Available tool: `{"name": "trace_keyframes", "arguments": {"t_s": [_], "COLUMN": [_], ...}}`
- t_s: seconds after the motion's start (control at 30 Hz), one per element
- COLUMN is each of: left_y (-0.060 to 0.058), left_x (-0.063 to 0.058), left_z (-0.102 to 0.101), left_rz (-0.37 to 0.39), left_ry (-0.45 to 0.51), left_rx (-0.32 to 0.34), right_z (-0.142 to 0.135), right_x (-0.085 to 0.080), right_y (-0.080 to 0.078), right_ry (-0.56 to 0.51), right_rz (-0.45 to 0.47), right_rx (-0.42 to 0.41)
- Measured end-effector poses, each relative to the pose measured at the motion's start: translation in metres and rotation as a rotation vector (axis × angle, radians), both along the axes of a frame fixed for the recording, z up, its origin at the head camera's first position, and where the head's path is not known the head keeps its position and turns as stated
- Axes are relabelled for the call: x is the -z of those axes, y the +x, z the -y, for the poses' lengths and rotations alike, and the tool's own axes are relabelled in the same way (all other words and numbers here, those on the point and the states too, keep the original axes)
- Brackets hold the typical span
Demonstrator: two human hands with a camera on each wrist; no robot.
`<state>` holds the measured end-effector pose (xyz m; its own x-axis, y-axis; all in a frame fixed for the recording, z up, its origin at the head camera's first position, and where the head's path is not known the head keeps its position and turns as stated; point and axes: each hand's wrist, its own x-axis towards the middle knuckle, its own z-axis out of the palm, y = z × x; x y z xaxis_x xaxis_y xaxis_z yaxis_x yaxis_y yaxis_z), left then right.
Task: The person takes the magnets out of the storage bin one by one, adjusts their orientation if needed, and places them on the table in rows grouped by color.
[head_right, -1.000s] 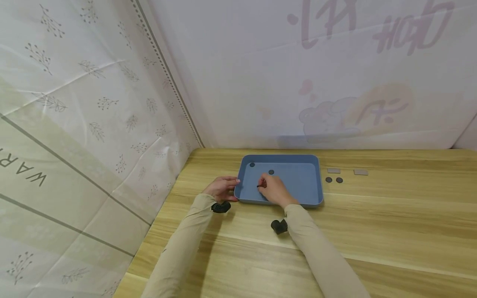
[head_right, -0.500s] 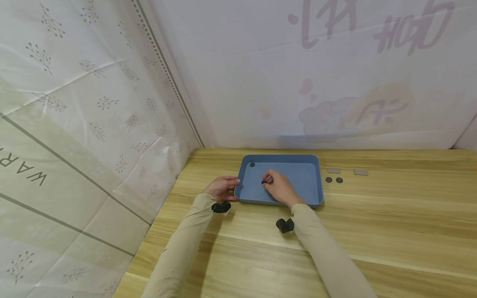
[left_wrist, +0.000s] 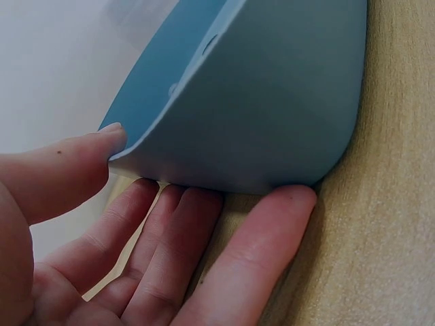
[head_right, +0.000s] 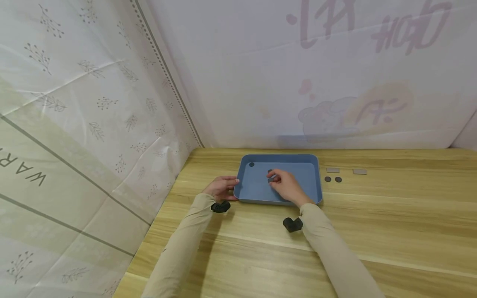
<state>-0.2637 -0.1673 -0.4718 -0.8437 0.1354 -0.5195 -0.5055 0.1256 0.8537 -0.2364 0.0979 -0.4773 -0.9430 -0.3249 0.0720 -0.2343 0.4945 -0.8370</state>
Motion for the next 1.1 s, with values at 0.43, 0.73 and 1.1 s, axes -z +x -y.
{"name": "trace_keyframes", "arguments": {"t_s": [0.43, 0.73, 1.1], "left_y": [0.0, -0.002, -0.002], "left_x": [0.001, 0.0, 0.0], "left_z": [0.001, 0.001, 0.0], "left_rz": [-0.001, -0.005, 0.008], "left_ry": [-0.003, 0.002, 0.013], "left_rx": [0.002, 0.006, 0.004], "right_z": [-0.022, -0.043, -0.065], "right_x": [-0.014, -0.025, -0.028], "right_y": [0.002, 0.006, 0.007], "right_ry": [0.026, 0.039, 0.041], "right_rz": [0.011, -0.019, -0.052], "right_rx": [0.025, 0.063, 0.106]}}
